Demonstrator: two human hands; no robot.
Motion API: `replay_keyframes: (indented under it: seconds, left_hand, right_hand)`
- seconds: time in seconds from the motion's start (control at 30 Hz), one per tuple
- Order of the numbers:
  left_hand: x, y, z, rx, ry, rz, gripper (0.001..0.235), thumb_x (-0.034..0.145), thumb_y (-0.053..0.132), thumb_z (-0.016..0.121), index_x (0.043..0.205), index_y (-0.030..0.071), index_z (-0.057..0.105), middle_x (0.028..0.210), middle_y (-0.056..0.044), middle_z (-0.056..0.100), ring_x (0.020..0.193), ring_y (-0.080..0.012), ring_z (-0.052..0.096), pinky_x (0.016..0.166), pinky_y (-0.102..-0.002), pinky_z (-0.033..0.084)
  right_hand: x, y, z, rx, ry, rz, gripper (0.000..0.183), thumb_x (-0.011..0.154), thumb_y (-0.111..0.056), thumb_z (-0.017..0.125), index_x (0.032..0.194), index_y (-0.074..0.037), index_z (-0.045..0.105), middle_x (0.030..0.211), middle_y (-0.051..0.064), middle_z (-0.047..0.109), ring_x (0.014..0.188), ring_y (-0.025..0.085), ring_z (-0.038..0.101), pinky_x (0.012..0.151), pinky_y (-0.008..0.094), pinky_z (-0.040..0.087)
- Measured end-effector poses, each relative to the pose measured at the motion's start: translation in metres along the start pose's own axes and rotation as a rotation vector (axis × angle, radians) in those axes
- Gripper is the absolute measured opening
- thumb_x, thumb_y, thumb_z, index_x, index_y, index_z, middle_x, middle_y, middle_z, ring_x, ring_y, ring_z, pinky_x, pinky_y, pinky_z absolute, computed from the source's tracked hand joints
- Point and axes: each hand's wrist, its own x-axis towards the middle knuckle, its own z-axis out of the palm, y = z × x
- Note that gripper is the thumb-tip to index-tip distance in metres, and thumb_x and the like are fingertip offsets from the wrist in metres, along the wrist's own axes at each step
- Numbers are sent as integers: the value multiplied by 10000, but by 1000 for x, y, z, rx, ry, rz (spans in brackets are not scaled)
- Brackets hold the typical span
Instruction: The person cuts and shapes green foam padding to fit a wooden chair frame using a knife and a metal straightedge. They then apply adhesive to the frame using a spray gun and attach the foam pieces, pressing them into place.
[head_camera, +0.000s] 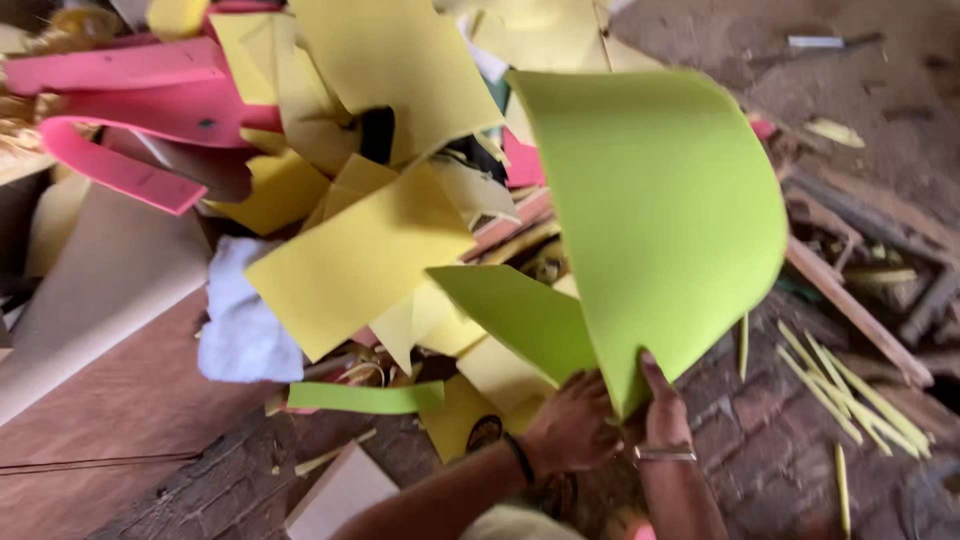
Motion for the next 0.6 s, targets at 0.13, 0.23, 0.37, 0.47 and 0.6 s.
replay_keyframes:
  seconds: [0.13,0.23,0.37,0.47,0.6]
  left_hand:
    - [-26,5,-14,-119,-184,78,247,825,179,760,1054,90,736,1248,-104,709,1288,-280,610,1199,-460,422]
    - [-49,-2,-24,-232,-219,-13,265,874,171,740,1134,120,748,1226,-102,743,1149,-271,693,1034,-397,532]
    - [-70,-17,-28,-320,-144,-147,245,897,170,750,1136,117,753,1138,-104,773,1002,-255,752,872,-353,594]
    - [-83,-34,-25,-436,-179,-209,235,899,145,733,1130,105,753,1139,-83,790,1051,-219,759,917,-336,580]
    - [-92,-53,-12,-587,-283,-274,224,907,135,717,1118,74,762,1114,-67,804,1044,-183,762,930,-341,571]
  right_hand:
    - [-23,26,-25,129,114,-116,489,882,-209,724,1305,11,615,1184,169,697,1033,313,697,873,417,585]
    - [-35,40,-56,222,96,-232,448,814,-93,730,1246,-25,633,1134,129,705,987,285,709,841,417,602]
    - [-58,41,-100,121,232,-319,385,819,-24,748,1191,40,670,1068,145,719,943,293,708,836,416,594]
    - [-86,48,-119,193,259,-301,351,828,-32,730,1172,26,686,1048,134,735,919,283,725,820,411,604]
    - [-142,65,-116,232,392,-402,362,826,-30,726,1178,26,669,1068,153,729,933,298,731,822,434,621]
